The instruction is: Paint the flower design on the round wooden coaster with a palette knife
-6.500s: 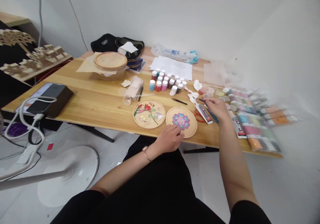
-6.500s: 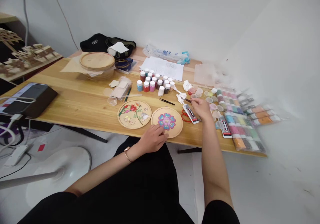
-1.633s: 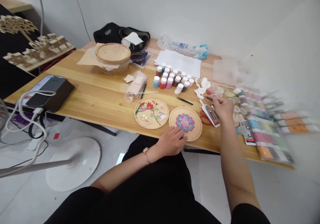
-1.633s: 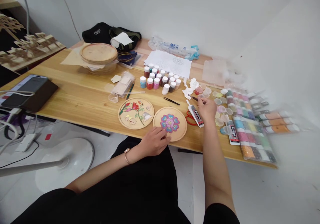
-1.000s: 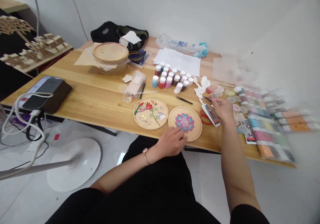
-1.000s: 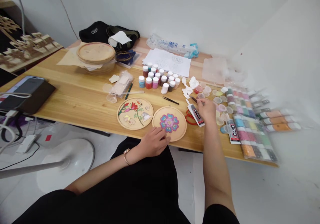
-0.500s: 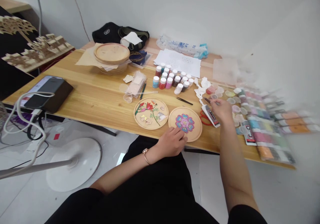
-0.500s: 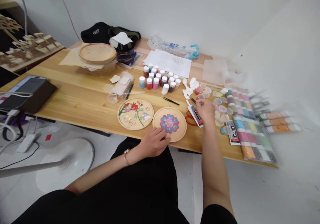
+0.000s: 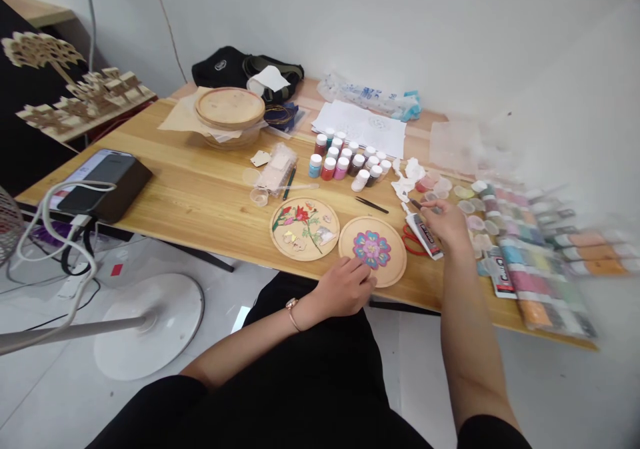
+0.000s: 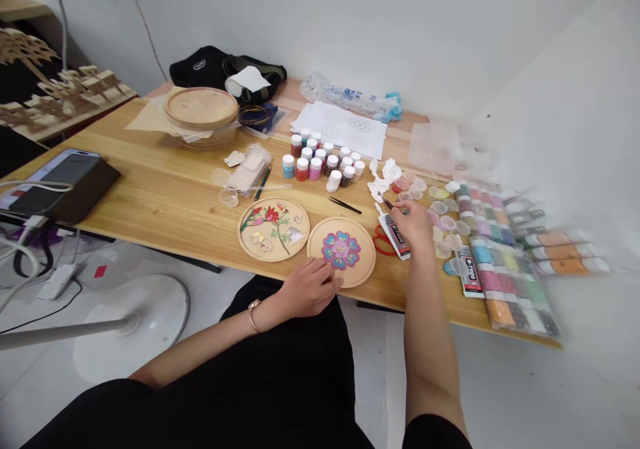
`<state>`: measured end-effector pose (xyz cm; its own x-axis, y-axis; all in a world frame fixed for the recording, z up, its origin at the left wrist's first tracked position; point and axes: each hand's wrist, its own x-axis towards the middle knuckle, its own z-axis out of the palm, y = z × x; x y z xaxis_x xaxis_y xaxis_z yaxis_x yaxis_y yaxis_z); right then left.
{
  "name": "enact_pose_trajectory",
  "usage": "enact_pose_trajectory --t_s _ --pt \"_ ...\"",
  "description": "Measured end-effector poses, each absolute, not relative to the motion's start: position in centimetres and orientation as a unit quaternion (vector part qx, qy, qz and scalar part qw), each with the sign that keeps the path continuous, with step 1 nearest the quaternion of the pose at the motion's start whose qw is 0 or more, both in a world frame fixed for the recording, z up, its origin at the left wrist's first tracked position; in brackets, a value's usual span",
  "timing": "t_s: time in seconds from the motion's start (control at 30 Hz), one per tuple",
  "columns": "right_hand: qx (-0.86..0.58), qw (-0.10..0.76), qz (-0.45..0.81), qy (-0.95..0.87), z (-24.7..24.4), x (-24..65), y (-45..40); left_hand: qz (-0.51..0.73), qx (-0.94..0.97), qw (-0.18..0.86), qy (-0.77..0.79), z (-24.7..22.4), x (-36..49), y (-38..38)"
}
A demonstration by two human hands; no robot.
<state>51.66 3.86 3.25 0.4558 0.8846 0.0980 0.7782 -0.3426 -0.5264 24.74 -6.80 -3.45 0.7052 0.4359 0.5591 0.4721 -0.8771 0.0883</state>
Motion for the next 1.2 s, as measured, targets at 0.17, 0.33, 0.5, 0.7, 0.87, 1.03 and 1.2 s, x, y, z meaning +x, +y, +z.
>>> enact_pose_trajectory --t_s 0.17,0.33,0.5,0.7,0.87,1.03,1.2 --pt "-0.823 0.225 0.094 -0.512 4.0 52.0 4.8 -0.3 -0.92 0.032 -0.25 -3.5 24.8 -6.9" --pt "-0.829 0.192 0.08 -0.519 4.7 51.8 5.9 -0.311 -0.914 0.04 -0.258 -3.4 24.9 -7.0" --pt "-0.833 0.19 0.06 -0.515 3.9 51.0 5.6 -0.305 -0.913 0.039 -0.267 -3.3 25.0 -7.1" --pt "-0.824 0.221 0.057 -0.519 2.7 51.1 4.7 -0.336 -0.903 0.029 -0.265 -3.0 24.9 -7.3" --pt "-0.818 0.252 0.079 -0.511 2.7 51.6 4.5 -0.364 -0.893 0.026 -0.263 -2.8 25.0 -7.2" --pt "-0.812 0.305 0.071 -0.492 3.1 51.8 4.5 -0.371 -0.89 0.021 -0.262 -2.5 25.0 -7.2" --pt "-0.8 0.357 0.05 -0.481 3.5 51.5 4.4 -0.381 -0.887 0.016 -0.259 -2.4 25.1 -7.2"
